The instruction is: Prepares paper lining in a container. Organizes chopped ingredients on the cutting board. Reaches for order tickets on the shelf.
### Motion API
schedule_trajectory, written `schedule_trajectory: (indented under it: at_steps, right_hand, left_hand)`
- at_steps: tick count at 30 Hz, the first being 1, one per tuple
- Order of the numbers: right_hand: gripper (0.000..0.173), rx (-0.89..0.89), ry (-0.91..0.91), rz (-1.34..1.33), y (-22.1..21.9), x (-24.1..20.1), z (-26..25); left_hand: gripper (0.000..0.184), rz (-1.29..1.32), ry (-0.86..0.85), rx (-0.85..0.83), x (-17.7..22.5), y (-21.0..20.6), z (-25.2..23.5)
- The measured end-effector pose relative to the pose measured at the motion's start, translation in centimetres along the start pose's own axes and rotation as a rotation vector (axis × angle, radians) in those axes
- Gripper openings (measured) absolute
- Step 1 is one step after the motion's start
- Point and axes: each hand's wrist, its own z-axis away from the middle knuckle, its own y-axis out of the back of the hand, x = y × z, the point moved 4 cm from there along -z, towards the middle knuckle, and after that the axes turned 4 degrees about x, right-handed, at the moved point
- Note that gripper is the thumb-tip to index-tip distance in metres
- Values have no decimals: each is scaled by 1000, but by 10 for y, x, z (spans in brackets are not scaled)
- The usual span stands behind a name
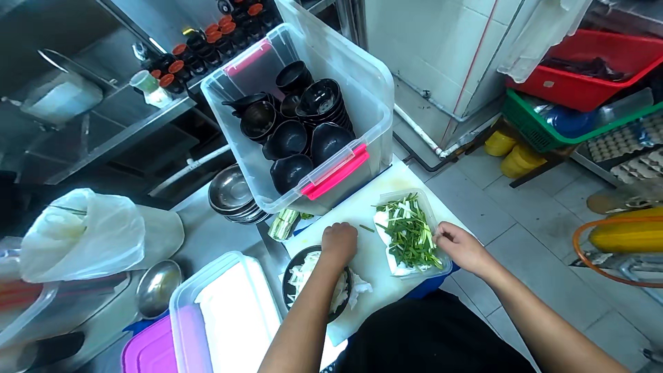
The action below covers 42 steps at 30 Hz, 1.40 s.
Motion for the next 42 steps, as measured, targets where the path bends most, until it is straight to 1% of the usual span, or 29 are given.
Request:
schedule_trajectory:
  at_steps: [2, 4, 6, 9, 12, 14, 15, 16, 18, 20, 23, 26, 32, 36, 38, 42]
  right_hand:
    - [16, 2, -7, -2, 0, 0, 1]
    - [16, 0, -14, -5, 0, -1, 1]
    - [15, 5, -21, -12, -1, 0, 1]
    - [15, 11, -14, -19, -1, 0, 3]
    - [15, 8, -2, -20, -2, 1, 2]
    - [14, 16, 12, -17, -3, 2, 1]
    - [14, 18, 14, -16, -3, 3, 1]
    - [14, 19, 14, -20, -3, 3, 0]
    - [14, 9, 11, -29, -3, 4, 0]
    - [14, 3, -3, -33, -3, 3, 0]
    - [14, -7, -20, -32, -2, 2, 1]
    - [15, -13, -12, -32, -1, 2, 1]
    - [15, -1, 1, -32, -4, 5, 0]
    - [15, -3, 20, -41, -6, 8, -1]
    - [15, -3, 18, -38, -5, 5, 0]
    - [15, -4, 8, -39, -3, 2, 4]
  left_hand:
    - [25, 86, -34, -25, -6, 2, -4]
    - [23, 288, -69, 5, -14, 9, -5]
    - [20, 514, -57, 52, -24, 22, -2]
    - [16, 677, -3, 138, -43, 36, 5]
    - [29, 654, 53, 124, -65, 35, 2]
    - [27, 543, 88, 83, -71, 33, -1]
    - [31, 470, 86, 60, -71, 31, -3]
    - [32, 400, 58, 30, -68, 29, -5]
    - [27, 297, -23, -42, -58, 26, -9]
    - [26, 212, -53, -94, -51, 22, -14]
    - [34, 34, -5, -142, -41, 15, -20]
    - [34, -50, 10, -161, -31, 16, -22]
    - [25, 0, -84, -168, -40, 11, -28]
    - [24, 13, -120, -165, -35, 13, -28]
    - [24, 95, -141, -145, -34, 17, -28]
    - [19, 362, -163, -92, -45, 24, -27]
